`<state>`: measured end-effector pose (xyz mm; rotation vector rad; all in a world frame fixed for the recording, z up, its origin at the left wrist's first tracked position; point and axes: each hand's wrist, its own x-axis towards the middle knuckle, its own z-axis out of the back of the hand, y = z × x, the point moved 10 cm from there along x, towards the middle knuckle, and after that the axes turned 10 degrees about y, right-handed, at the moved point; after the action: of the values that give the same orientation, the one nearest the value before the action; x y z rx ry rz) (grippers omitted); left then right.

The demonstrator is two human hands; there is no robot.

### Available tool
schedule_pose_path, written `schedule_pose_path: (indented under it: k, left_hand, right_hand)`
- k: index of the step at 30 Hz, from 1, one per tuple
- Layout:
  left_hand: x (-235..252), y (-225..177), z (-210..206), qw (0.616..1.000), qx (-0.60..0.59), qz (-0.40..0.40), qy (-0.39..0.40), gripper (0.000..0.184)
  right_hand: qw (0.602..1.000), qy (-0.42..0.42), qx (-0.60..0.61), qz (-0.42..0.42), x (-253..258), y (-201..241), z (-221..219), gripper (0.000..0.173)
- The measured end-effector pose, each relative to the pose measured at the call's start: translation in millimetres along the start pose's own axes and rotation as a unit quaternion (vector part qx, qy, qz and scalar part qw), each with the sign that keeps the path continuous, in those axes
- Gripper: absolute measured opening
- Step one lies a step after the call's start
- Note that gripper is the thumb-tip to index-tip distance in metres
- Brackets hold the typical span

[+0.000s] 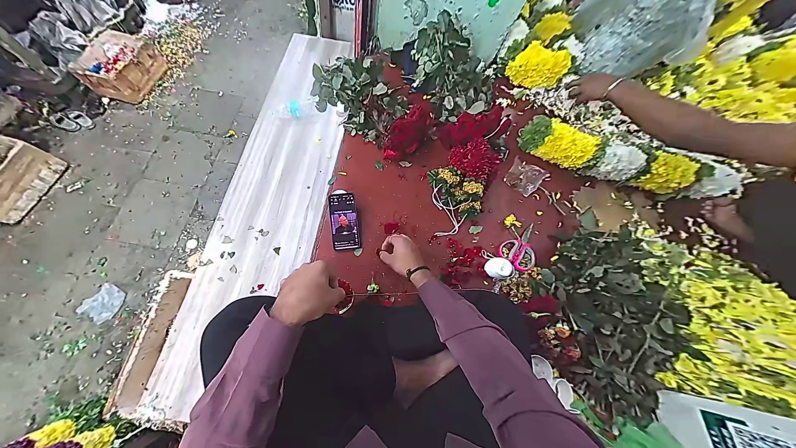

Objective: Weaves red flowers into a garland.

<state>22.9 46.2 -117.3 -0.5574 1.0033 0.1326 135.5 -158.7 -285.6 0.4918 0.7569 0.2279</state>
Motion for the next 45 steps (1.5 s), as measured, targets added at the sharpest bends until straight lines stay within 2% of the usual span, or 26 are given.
schedule_pose_path:
  k: [3, 5, 6, 8, 10, 12, 14, 16, 17, 18, 21, 23, 28, 30, 45]
  left_hand:
    - [-1, -1, 1, 1.0, -0.004, -0.002, 0.001, 0.021]
    - [-1, -3, 1, 1.0, -0.005, -0.006, 0.001, 0.02]
    - [0, -3, 0, 1.0, -0.004, -0.007, 0.0, 0.02]
    - [0, -2, 0, 1.0, -0.005, -0.01, -0.003, 0.02]
    - [-1, -1, 0, 1.0, -0.007, -0.007, -0.001, 0.021]
    - [-1, 1, -1, 1.0, -0.008, 0.001, -0.001, 0.021]
    - [-1, 2, -1, 1.0, -0.009, 0.004, -0.001, 0.022]
    - [-1, 1, -2, 1.0, -0.008, 0.002, 0.0, 0.023]
    - [-1, 1, -2, 1.0, -0.007, 0.001, 0.001, 0.023]
    - [-1, 0, -3, 1.0, -0.006, 0.001, 0.002, 0.022]
    - [-1, 0, -2, 1.0, -0.008, 0.002, 0.003, 0.022]
    - [-1, 1, -2, 1.0, -0.007, 0.006, 0.004, 0.022]
    - [0, 2, -3, 1.0, -0.006, 0.01, 0.01, 0.022]
    - [1, 2, -3, 1.0, -0.004, 0.011, 0.011, 0.022]
    - [2, 1, -4, 1.0, -0.008, -0.002, 0.003, 0.02]
  right_hand:
    - [0.969, -0.04, 0.241, 0.027, -9, -10, 25, 0.027]
    - [0.932, -0.025, 0.355, 0.067, -15, -11, 29, 0.044]
    - [0.918, -0.013, 0.389, 0.075, -17, -10, 29, 0.046]
    - [0.902, 0.014, 0.425, 0.075, -19, -6, 26, 0.034]
    - [0.898, 0.02, 0.433, 0.069, -20, -4, 25, 0.022]
    - [0.907, -0.005, 0.417, 0.063, -21, -8, 26, 0.02]
    - [0.915, -0.025, 0.396, 0.065, -20, -13, 29, 0.031]
    - [0.913, -0.022, 0.4, 0.079, -21, -15, 30, 0.05]
    - [0.912, -0.02, 0.401, 0.082, -21, -15, 30, 0.052]
    - [0.913, -0.016, 0.4, 0.08, -21, -16, 28, 0.048]
    - [0.911, -0.001, 0.409, 0.057, -17, -22, 22, 0.022]
    - [0.912, -0.01, 0.407, 0.047, -13, -28, 22, 0.015]
    - [0.933, -0.079, 0.348, 0.043, 4, -38, 44, 0.023]
    - [0.935, -0.092, 0.342, 0.033, 6, -40, 48, 0.02]
    - [0.929, -0.114, 0.348, 0.054, 5, -38, 54, 0.016]
